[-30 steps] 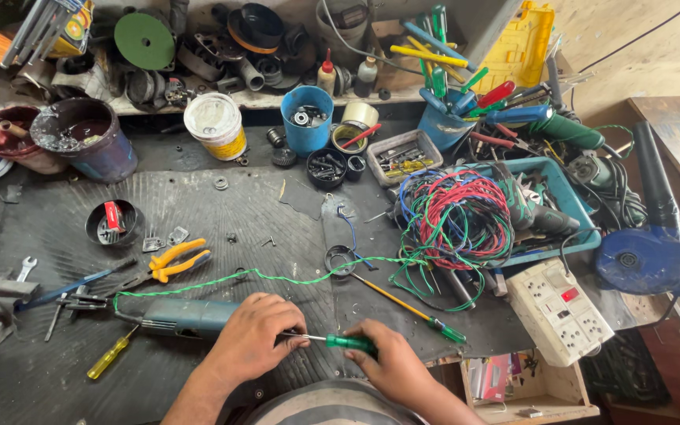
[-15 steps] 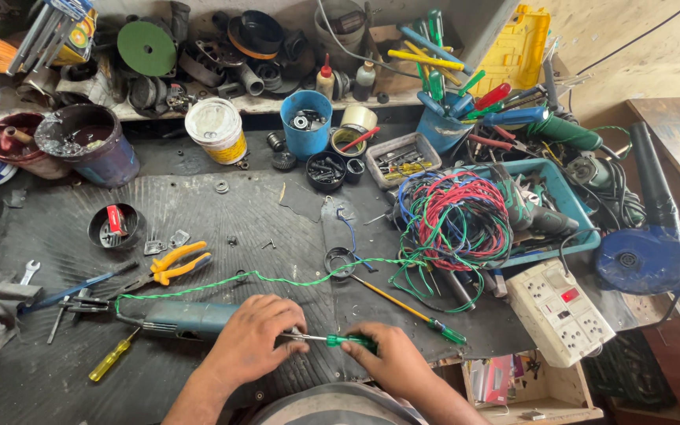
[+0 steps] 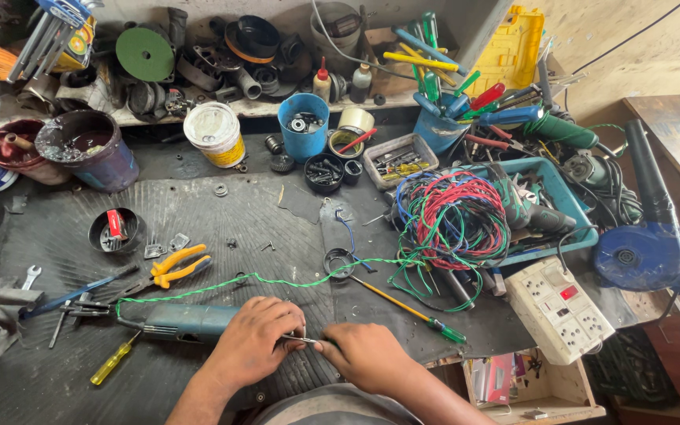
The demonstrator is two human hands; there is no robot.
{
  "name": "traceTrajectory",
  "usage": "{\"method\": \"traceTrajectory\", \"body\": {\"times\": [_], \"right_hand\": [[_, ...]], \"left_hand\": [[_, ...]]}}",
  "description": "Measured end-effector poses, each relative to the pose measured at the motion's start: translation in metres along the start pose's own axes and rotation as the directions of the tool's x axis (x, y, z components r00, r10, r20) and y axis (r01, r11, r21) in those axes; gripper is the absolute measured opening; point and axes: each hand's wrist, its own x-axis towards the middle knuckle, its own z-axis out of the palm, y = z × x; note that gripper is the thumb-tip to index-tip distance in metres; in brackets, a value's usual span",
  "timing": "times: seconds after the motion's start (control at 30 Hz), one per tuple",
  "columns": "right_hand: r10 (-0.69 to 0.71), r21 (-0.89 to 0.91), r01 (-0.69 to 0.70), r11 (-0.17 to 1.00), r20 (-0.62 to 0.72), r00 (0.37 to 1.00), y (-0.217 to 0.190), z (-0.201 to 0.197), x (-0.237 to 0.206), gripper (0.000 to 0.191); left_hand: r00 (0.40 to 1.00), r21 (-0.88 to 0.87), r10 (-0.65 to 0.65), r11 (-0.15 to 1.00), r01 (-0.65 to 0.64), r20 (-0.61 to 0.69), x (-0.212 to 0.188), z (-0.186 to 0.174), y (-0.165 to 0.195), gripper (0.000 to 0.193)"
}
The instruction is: The person repairs an angle grinder at a cluttered workbench. They use a green-handled screwdriver to loosen and remove screws from the grinder's gear housing, lift off the housing cover, handle internal parts, and continue unscrewing and repositioning the tool across the bench.
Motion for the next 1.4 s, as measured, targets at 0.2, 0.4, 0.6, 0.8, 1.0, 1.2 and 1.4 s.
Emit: {"method": "traceTrajectory", "body": {"times": [0.2, 0.4, 0.6, 0.8, 1.0, 1.2, 1.4], "right_hand": [[-0.09, -0.012, 0.089, 0.996, -0.069, 0.994, 0.002, 0.006, 0.011, 0.023], [-0.044, 0.034, 0.047, 0.998, -0.075, 0.996, -0.003, 0.011, 0.013, 0.024], [-0.047, 0.063, 0.042, 0.997, 0.071, 0.996, -0.003, 0.014, 0.019, 0.025], [-0.079, 0.123, 0.084, 0.989, -0.044, 0.996, -0.005, 0.011, 0.022, 0.02], [-0.065, 0.245, 0.086, 0.966, -0.092, 0.994, -0.001, 0.025, 0.028, 0.02], [0.042, 0.051, -0.032, 0.998, -0.22, 0.975, 0.029, 0.039, 0.033, 0.027], [0.126, -0.138, -0.173, 0.975, -0.299, 0.946, 0.048, 0.041, 0.029, 0.031]], "left_hand": [[1.0, -0.03, 0.019, 0.999, -0.019, 0.018, -0.002, -0.006, -0.001, 0.031], [0.998, -0.002, -0.015, 1.0, 0.015, 0.068, -0.001, -0.004, -0.006, 0.021], [0.999, -0.017, -0.006, 1.0, 0.007, 0.04, -0.002, -0.005, -0.007, 0.028], [0.996, 0.053, 0.015, 0.999, -0.01, -0.087, -0.013, -0.012, -0.006, 0.052], [0.976, 0.166, -0.018, 0.985, 0.056, -0.219, -0.036, -0.01, -0.01, 0.034], [0.942, 0.193, -0.099, 0.967, 0.167, -0.319, -0.043, -0.002, -0.002, 0.018], [0.923, 0.318, -0.149, 0.909, 0.269, -0.355, -0.028, 0.003, 0.009, 0.014]]}}
